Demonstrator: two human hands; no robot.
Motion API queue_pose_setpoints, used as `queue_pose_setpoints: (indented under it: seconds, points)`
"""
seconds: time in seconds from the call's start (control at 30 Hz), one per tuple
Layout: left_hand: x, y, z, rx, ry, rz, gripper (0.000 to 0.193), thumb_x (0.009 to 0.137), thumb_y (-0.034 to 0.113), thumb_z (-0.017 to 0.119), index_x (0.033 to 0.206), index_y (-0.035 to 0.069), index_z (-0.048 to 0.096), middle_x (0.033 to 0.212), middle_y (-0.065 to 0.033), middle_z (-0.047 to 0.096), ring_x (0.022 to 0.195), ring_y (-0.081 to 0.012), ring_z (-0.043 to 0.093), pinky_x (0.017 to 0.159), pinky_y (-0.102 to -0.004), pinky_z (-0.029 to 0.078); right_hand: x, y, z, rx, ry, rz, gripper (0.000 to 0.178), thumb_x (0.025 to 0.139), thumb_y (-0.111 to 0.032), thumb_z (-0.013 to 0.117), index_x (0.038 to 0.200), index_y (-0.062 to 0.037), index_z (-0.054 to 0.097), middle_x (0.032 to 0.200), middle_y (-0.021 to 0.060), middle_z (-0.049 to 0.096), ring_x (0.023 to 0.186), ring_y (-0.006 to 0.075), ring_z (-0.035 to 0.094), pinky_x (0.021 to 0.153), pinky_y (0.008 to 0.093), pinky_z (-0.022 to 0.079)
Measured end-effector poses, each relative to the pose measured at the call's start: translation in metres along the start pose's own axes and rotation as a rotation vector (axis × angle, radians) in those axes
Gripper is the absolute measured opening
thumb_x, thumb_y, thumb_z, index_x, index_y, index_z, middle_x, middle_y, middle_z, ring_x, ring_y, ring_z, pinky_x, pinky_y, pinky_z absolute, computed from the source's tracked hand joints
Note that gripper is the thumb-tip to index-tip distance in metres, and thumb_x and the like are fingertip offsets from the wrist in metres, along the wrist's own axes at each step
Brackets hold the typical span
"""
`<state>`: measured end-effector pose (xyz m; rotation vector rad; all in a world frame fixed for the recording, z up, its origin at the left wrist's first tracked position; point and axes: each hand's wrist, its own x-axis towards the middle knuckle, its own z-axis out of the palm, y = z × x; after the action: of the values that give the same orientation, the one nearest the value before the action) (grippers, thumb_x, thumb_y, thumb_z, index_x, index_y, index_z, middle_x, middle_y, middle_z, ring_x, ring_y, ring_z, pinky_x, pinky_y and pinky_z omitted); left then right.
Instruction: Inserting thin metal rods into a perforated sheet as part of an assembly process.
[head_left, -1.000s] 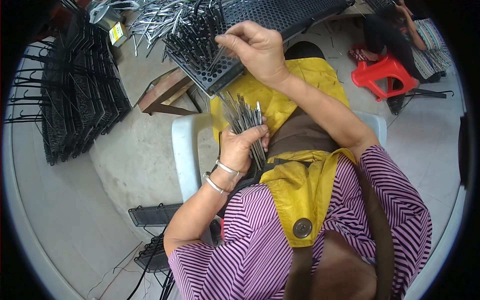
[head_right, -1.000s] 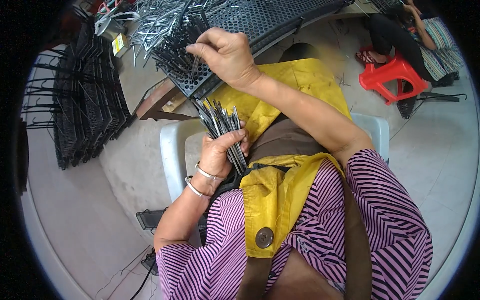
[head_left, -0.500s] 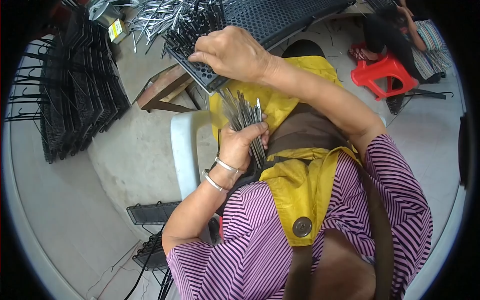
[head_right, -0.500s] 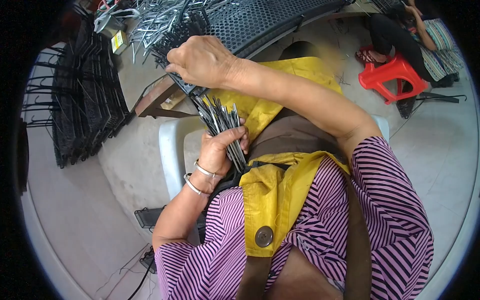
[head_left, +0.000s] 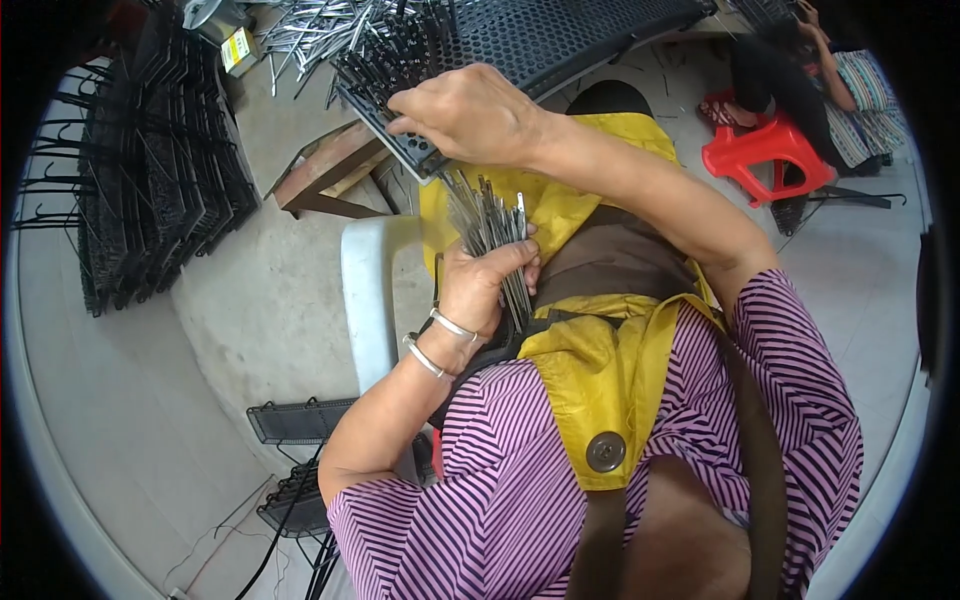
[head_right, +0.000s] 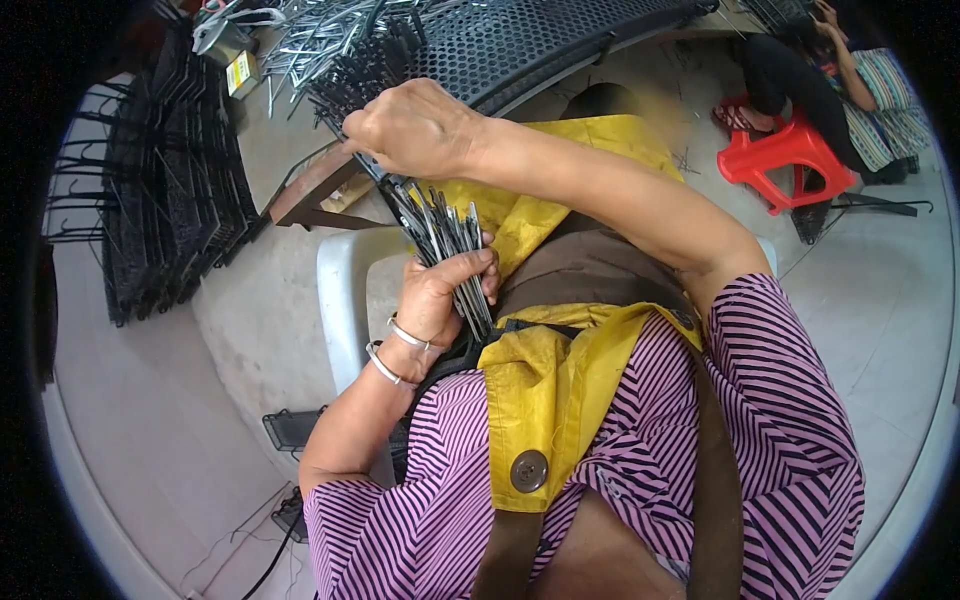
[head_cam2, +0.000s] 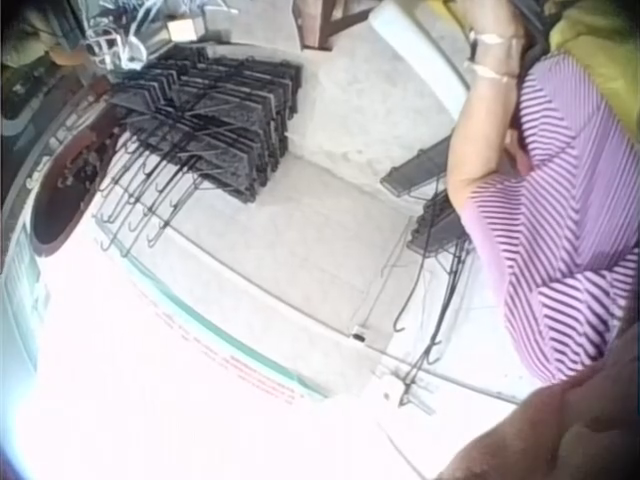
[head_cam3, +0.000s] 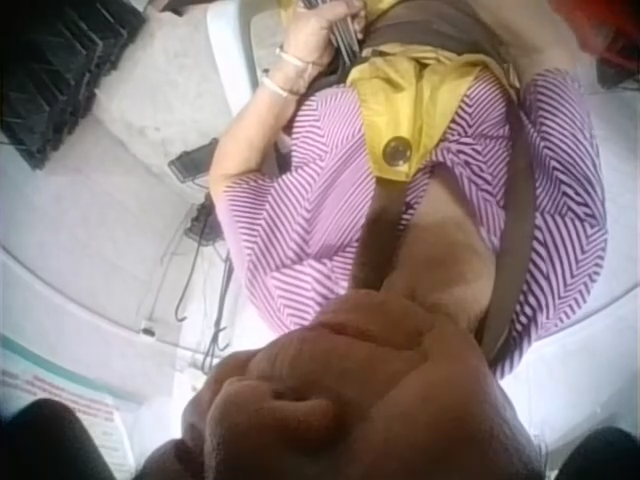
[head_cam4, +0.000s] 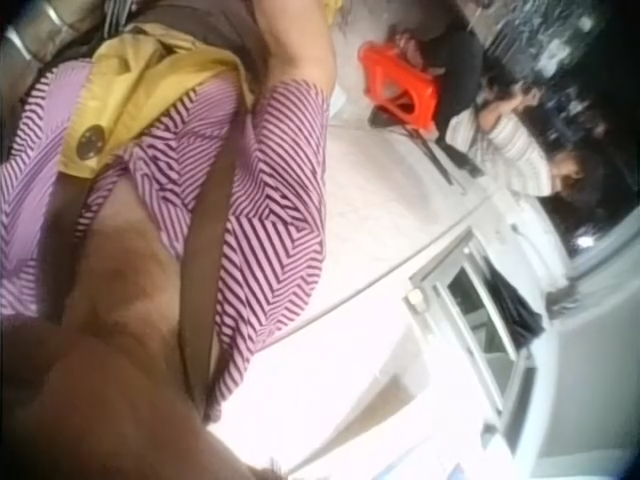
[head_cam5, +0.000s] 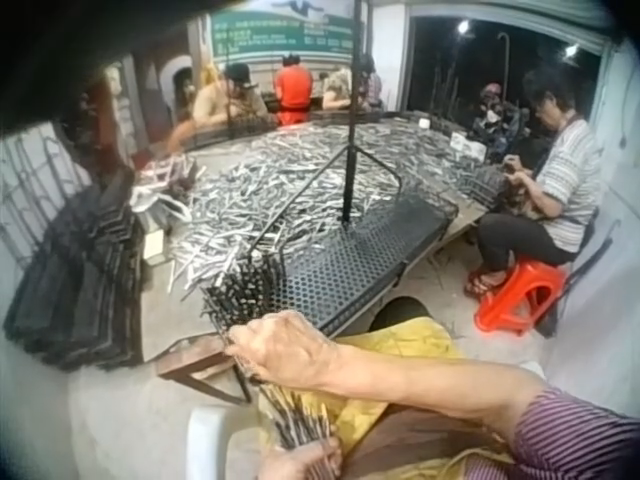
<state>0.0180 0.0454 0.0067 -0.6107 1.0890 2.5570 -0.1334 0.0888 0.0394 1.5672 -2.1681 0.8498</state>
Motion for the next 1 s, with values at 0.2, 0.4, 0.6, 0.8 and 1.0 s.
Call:
queue_pose_setpoints:
  seconds: [0.2,0.4,0.6,0.8,1.0]
  points:
    - [0.001,0.0,0.0,0.005,0.006,0.002,0.018,0.069,-0.002,0.059,0.087,-0.004,0.054,0.064,-0.0086,0.054,0.051,-0.015,0.051,0.046,-0.024,0.041,0.0,0.0,0.004,0.082,-0.032,0.225,0.016,0.072,-0.015,0.057,0.063,-0.0021,0.056,0.059,0.0176,0.055,0.061,0.0332,0.057,0.056,0.0394,0.047]
    - [0.001,-0.001,-0.001,0.0,0.001,0.001,0.018,0.07,-0.003,0.058,0.087,-0.004,0.055,0.064,-0.0082,0.054,0.052,-0.0146,0.051,0.045,-0.0238,0.042,0.001,0.0,0.006,0.109,0.111,0.226,0.017,0.071,-0.015,0.058,0.061,-0.0018,0.054,0.059,0.017,0.054,0.06,0.0337,0.057,0.055,0.0396,0.046]
    - [0.002,-0.001,-0.002,0.001,0.003,-0.012,0.018,0.07,-0.003,0.058,0.087,-0.003,0.055,0.065,-0.008,0.055,0.052,-0.0147,0.051,0.045,-0.0238,0.042,0.005,-0.005,-0.001,0.116,0.239,0.149,0.017,0.068,-0.012,0.061,0.058,-0.0023,0.052,0.057,0.0167,0.054,0.058,0.0325,0.056,0.053,0.0372,0.046]
    - [0.003,-0.002,-0.002,0.002,0.009,-0.014,0.018,0.069,-0.003,0.059,0.087,-0.003,0.055,0.065,-0.0078,0.055,0.052,-0.0151,0.051,0.045,-0.0243,0.042,0.012,0.002,-0.004,0.028,0.078,0.197,0.014,0.069,-0.012,0.062,0.063,-0.0007,0.055,0.054,0.0136,0.054,0.052,0.0281,0.056,0.047,0.0339,0.043]
    - [0.002,-0.001,-0.002,0.016,0.001,-0.02,0.023,0.07,-0.001,0.059,0.091,-0.004,0.052,0.066,-0.009,0.054,0.052,-0.0176,0.051,0.047,-0.0271,0.043,0.008,0.01,-0.003,0.183,0.049,0.113,0.014,0.068,-0.012,0.062,0.063,-0.0008,0.055,0.054,0.0139,0.053,0.052,0.0286,0.055,0.049,0.0344,0.043]
